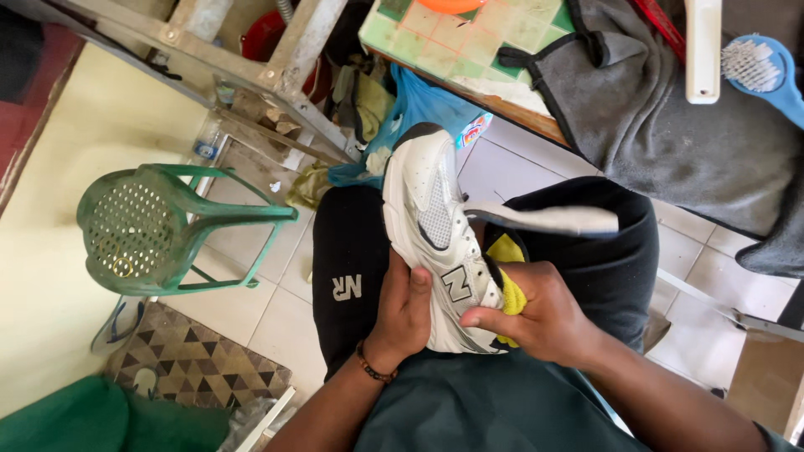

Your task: The person cleans a white shoe by hand using a small brush and a yellow cloth, scrubbing the exterior surfaces and wiping the inside.

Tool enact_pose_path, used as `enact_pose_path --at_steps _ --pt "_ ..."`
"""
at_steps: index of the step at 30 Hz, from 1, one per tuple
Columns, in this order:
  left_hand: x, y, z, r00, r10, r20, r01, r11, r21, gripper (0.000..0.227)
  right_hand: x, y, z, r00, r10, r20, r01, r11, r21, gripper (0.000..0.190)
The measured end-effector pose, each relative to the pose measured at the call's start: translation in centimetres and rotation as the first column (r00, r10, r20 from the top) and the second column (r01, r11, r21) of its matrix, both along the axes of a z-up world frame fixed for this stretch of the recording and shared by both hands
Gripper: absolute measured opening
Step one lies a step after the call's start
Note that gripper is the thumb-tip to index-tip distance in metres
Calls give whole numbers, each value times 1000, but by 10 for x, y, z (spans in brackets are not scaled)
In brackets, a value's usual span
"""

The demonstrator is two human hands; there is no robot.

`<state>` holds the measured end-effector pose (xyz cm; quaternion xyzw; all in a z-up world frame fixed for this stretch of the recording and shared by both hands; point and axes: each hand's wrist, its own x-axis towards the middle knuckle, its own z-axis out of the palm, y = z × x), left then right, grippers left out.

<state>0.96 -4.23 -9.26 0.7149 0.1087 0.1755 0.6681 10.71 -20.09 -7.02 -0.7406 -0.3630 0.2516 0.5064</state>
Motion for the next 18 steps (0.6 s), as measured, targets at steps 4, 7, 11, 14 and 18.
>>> enact_pose_path --at_steps 4,7,11,14,18 --pt "9 2 1 997 -77 4 77 997 10 66 12 -38 -17 848 84 -523 4 986 165 47" --pt "19 8 6 999 -22 -48 24 999 38 64 26 -71 -13 777 -52 -628 337 876 344 91" --pt "35 3 12 998 23 -54 -18 996 88 66 13 -60 25 916 -394 -81 400 874 276 78" --pt "49 -6 18 999 17 -41 -11 989 147 69 -4 -32 22 855 -162 493 219 974 -60 60" --pt "59 -4 19 992 68 104 -81 989 127 63 -7 -44 3 731 160 663 2 971 -237 20"
